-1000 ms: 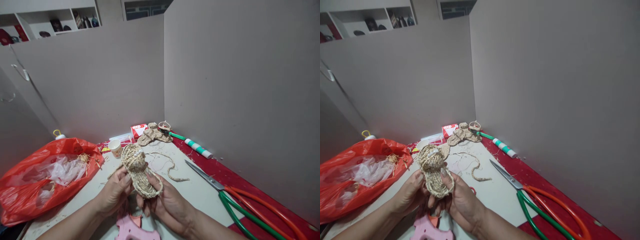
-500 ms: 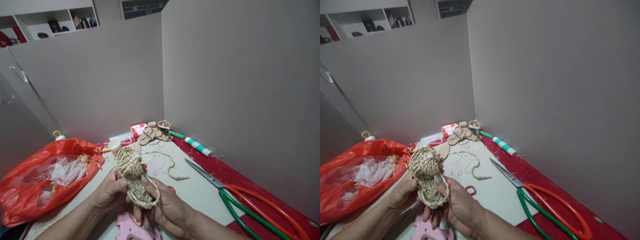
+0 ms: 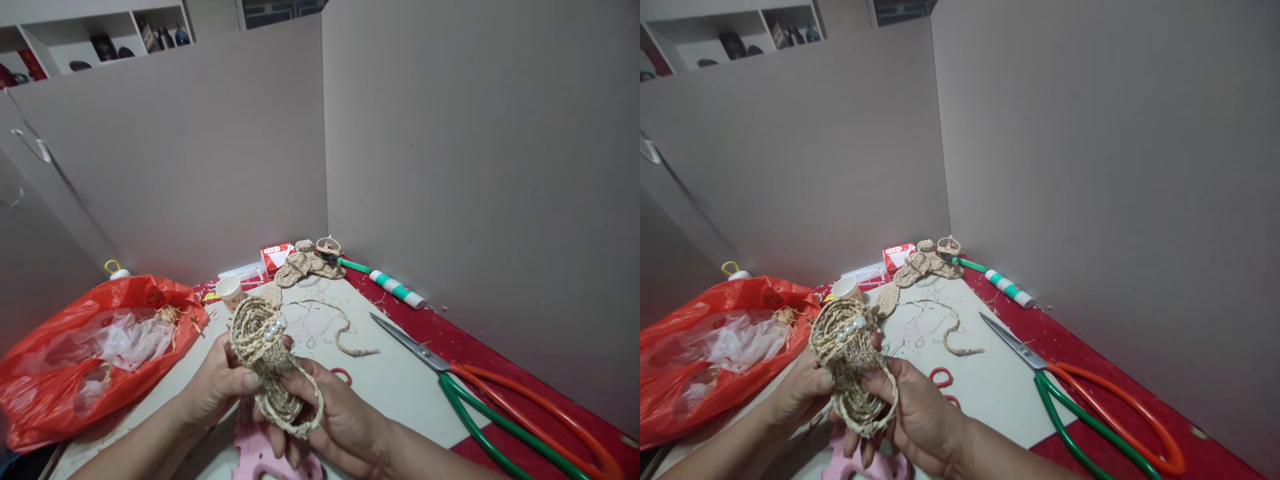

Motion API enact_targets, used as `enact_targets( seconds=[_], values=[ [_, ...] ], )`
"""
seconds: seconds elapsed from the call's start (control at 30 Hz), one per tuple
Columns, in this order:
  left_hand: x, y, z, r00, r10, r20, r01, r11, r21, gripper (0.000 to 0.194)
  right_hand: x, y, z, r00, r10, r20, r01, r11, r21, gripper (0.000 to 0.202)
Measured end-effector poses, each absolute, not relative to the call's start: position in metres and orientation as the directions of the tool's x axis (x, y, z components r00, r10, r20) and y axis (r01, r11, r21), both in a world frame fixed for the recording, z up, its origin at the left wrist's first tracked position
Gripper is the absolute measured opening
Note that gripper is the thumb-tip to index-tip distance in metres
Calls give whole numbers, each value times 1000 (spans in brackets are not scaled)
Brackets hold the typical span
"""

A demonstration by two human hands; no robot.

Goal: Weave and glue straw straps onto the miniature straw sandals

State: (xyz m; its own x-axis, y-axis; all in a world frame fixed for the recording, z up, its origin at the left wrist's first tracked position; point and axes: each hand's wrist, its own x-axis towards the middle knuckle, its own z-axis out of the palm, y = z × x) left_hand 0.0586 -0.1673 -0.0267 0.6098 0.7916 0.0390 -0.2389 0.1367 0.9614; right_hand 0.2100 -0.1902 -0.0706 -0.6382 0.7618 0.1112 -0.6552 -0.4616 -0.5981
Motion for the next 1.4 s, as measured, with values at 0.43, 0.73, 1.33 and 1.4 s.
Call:
enact_targets(
  seconds=[0.43, 0.73, 1.33, 1.4],
  values=[
    [54, -167, -28, 557, 829, 40, -192, 82, 978, 59, 209, -192, -71, -654, 748, 112, -638, -465, -613, 44],
    [52, -167, -28, 558, 828, 53, -184, 61, 981, 46, 208, -191, -76, -666, 734, 135, -650, -481, -589, 41],
    [41, -139, -34, 467, 884, 26, -465, 220, 857, 46, 223, -178, -67, -466, 880, 92, -436, -138, -889, 33],
    [38, -133, -39, 471, 882, 20, -476, 235, 847, 45, 225, -179, -68, -294, 945, 141, -379, 21, -925, 29]
  ],
)
